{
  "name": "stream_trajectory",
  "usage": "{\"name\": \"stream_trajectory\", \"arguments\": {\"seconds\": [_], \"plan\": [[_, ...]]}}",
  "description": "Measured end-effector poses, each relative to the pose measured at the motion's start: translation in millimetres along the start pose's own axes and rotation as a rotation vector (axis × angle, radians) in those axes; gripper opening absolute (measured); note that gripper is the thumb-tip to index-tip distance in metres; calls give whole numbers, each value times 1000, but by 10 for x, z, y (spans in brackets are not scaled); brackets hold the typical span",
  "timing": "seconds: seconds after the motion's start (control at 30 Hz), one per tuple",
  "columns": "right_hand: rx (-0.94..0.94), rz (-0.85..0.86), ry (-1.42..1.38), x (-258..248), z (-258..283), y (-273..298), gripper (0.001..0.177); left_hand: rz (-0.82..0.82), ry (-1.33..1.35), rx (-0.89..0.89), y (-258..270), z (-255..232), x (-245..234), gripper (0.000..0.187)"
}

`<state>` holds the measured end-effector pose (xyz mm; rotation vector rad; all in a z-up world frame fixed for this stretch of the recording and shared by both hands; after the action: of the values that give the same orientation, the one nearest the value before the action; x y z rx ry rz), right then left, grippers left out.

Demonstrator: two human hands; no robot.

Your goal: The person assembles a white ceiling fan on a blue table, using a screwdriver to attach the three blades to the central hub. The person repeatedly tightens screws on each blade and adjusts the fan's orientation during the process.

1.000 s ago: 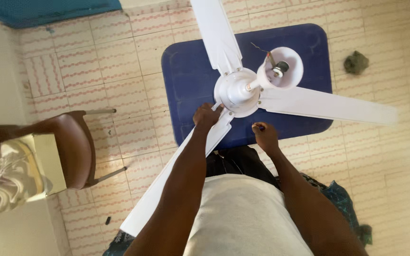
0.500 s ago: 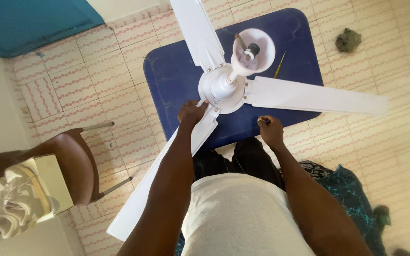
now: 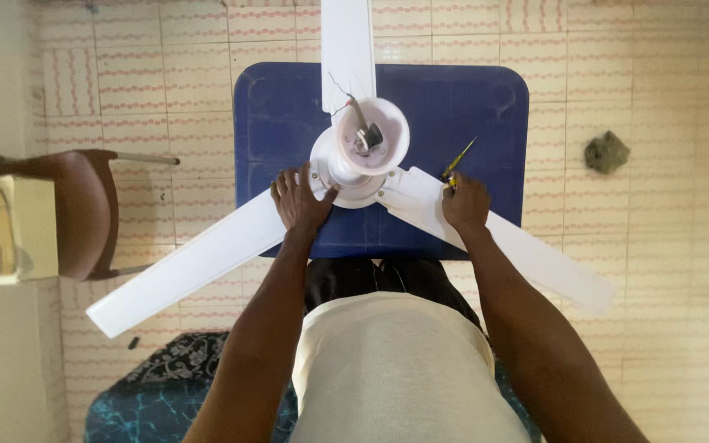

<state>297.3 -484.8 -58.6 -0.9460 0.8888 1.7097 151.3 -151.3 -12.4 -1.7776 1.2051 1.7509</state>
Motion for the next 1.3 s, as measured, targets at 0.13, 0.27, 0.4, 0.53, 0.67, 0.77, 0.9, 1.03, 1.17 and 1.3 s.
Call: {"name": "stream_trajectory", "arguments": {"seconds": [0.13,0.27,0.4,0.53,0.67,0.77,0.9,1.03,1.17,1.3], "plan": [[197,425,-214,336,-417,-188,35,75,-25,-40,173,-338,127,124],[77,294,-124,410,-475,-214,34,103,-98,-121,79,-480,113,127],[102,305,-181,451,-555,-150,34,192,-196,-142,25,-508,103,129],[121,418,-229,504,-619,-117,35,215,-125,-207,41,-525,92,127],[-11,236,-260,451,-562,-104,37,117,-54,-174,78,-521,23,130],[57,368,-238,420,-600,-102,39,131,-61,-183,156,-577,40,126],[96,378,-229,217,-380,-113,38,-66,104,-292,310,-631,102,112],[-244,58,-60,-354,25,-16,28,-13,400,-566,631,-703,811,52],[-81,338,-111,-390,315,-77,35,431,1276,-632,480,-870,1792,61],[-298,497,-88,-193,759,-51,37,494,1461,-669,362,-845,2211,54]]}}
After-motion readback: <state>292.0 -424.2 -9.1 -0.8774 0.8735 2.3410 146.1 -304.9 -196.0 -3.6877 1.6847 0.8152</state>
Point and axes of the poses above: each hand's wrist, its own y-axis away from the middle knuckle, its own x-axis out of the palm, z = x × y, the point moved 5 cm from there along -y, towards the middle knuckle, and after that the axes turned 8 degrees about -y, right-handed, at the moved point
